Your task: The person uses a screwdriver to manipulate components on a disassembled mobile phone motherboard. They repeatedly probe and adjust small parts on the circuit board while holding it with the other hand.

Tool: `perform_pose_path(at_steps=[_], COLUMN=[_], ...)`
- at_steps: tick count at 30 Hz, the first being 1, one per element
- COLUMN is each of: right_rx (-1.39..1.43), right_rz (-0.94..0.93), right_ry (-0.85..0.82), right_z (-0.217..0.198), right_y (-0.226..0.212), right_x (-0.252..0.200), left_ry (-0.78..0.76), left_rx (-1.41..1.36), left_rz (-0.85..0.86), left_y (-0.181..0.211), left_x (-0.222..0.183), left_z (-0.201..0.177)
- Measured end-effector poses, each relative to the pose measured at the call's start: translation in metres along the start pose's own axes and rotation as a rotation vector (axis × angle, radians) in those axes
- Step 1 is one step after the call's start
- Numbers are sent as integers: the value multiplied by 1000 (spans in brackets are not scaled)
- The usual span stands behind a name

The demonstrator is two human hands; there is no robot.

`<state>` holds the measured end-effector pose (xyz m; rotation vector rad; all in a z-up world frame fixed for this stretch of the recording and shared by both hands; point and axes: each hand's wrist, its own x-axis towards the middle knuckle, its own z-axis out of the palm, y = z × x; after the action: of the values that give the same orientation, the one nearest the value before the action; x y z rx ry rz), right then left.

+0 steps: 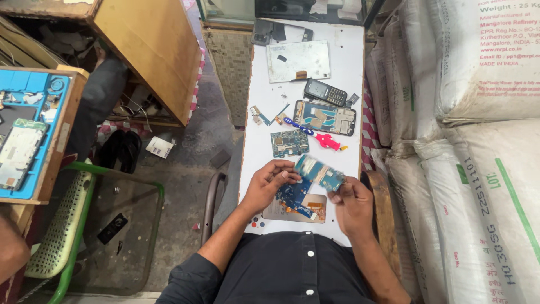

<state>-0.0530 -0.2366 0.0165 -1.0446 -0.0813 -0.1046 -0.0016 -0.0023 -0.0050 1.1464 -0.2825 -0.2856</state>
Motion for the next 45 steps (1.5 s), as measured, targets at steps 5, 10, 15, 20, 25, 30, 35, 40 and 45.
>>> perform_pose_path(at_steps=[5, 10, 15, 20, 25, 30, 35, 40, 45], right_rx=[-533, -282, 287, 176, 193, 218, 77, 100, 127], right_rz=[-192, -260, 38, 11, -28, -63, -39, -39, -24], right_ry=[-134, -439, -250, -203, -139, -159, -137, -176, -230], right_z=[10, 17, 20, 18, 7, 4, 6, 8, -1], right_y=[-23, -42, -21, -13, -8, 1, -11, -5, 13], right_x=[-6, 2, 5, -1, 4, 7, 5, 9, 7], left_ry=[15, -17, -4, -18, -5, -16, -13, -9, -7], left_rx=[82, 5, 20, -9, 36, 28, 21, 51, 58], left_rz=[-37, 7, -7, 9, -12, 7, 0, -10, -23], left_y=[1, 3, 2, 2, 1, 2, 2, 2, 3], left_x=[-2, 3, 3, 1, 2, 1, 3, 2, 2], left_z=[-1, 1, 1, 0, 0, 0, 0, 0, -1])
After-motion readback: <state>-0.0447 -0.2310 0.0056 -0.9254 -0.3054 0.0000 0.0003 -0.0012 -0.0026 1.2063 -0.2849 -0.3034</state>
